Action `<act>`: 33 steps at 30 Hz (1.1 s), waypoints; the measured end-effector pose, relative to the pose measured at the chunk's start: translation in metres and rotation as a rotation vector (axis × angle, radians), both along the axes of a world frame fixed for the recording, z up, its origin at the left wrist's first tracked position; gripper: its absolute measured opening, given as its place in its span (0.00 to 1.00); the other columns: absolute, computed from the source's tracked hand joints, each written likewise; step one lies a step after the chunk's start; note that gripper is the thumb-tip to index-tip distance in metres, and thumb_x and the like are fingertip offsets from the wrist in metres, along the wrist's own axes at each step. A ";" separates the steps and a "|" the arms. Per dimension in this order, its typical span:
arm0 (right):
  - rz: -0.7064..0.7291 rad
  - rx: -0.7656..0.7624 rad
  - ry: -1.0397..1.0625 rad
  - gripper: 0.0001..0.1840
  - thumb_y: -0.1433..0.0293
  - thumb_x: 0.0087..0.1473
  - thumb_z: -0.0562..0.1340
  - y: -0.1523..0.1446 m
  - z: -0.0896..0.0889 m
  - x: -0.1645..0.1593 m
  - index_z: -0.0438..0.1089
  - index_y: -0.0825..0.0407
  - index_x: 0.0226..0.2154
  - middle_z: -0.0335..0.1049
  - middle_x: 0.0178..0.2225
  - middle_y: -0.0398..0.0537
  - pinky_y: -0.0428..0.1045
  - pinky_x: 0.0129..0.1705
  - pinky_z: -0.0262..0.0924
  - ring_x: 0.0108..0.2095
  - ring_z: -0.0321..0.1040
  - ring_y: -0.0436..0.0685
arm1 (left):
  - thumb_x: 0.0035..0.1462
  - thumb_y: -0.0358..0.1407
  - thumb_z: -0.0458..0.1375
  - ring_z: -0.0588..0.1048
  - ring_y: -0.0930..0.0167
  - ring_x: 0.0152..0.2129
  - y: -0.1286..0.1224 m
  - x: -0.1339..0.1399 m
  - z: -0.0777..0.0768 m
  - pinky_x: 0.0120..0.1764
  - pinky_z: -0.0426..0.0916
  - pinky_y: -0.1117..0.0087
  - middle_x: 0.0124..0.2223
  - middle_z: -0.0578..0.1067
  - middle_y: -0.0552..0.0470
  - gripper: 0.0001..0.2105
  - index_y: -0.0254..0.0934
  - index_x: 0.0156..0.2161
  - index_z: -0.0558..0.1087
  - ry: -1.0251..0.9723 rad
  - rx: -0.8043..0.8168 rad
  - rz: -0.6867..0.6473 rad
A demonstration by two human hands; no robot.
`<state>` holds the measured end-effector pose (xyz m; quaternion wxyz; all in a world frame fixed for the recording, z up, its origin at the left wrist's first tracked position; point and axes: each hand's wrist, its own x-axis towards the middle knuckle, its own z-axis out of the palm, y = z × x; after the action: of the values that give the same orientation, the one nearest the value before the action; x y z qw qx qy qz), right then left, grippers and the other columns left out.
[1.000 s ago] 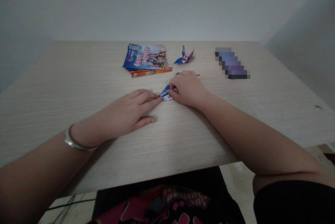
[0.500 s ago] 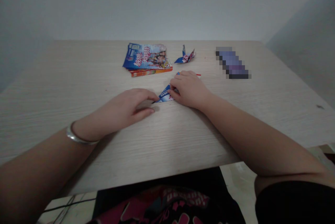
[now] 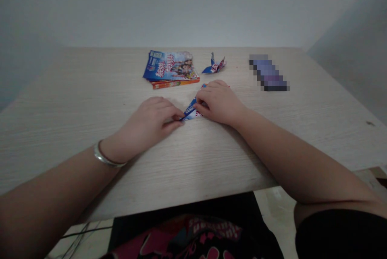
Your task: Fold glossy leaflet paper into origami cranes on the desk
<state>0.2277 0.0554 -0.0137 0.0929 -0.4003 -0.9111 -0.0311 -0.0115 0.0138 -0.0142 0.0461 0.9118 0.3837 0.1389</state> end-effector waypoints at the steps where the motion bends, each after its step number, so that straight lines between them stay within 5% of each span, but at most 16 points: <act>1: 0.003 0.002 0.008 0.14 0.62 0.64 0.57 0.000 0.000 0.000 0.75 0.51 0.35 0.76 0.35 0.51 0.55 0.49 0.52 0.40 0.67 0.62 | 0.64 0.38 0.60 0.76 0.62 0.41 0.000 0.001 -0.001 0.49 0.68 0.58 0.40 0.80 0.47 0.08 0.37 0.42 0.80 -0.005 -0.007 0.016; 8: -0.010 -0.046 -0.029 0.13 0.61 0.62 0.61 -0.001 0.001 -0.002 0.76 0.51 0.35 0.76 0.35 0.51 0.54 0.47 0.53 0.41 0.67 0.62 | 0.64 0.38 0.58 0.72 0.63 0.39 0.006 -0.007 -0.007 0.47 0.68 0.58 0.39 0.75 0.47 0.09 0.36 0.37 0.78 -0.031 -0.017 0.021; 16: -0.030 -0.071 -0.059 0.12 0.61 0.62 0.62 0.001 0.001 0.001 0.76 0.52 0.36 0.77 0.35 0.52 0.53 0.44 0.52 0.41 0.66 0.62 | 0.68 0.35 0.54 0.74 0.63 0.41 -0.002 -0.009 0.017 0.51 0.68 0.59 0.44 0.77 0.44 0.11 0.33 0.39 0.77 0.082 -0.094 -0.088; 22: -0.075 -0.038 -0.106 0.18 0.57 0.64 0.59 -0.002 0.003 -0.004 0.76 0.52 0.34 0.76 0.34 0.54 0.54 0.41 0.50 0.40 0.65 0.62 | 0.71 0.42 0.52 0.74 0.60 0.53 -0.001 -0.012 0.007 0.59 0.64 0.57 0.56 0.76 0.41 0.20 0.35 0.61 0.69 0.125 -0.034 -0.226; 33: -0.084 -0.113 -0.089 0.14 0.61 0.60 0.60 0.003 0.002 -0.003 0.76 0.52 0.33 0.76 0.33 0.53 0.54 0.40 0.52 0.38 0.65 0.62 | 0.70 0.50 0.51 0.70 0.53 0.58 -0.005 -0.012 -0.009 0.61 0.64 0.54 0.63 0.71 0.34 0.31 0.27 0.66 0.64 0.224 0.125 -0.210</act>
<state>0.2246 0.0580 -0.0114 0.0280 -0.4408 -0.8972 -0.0012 -0.0231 0.0090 -0.0229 -0.0394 0.9578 0.2796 0.0546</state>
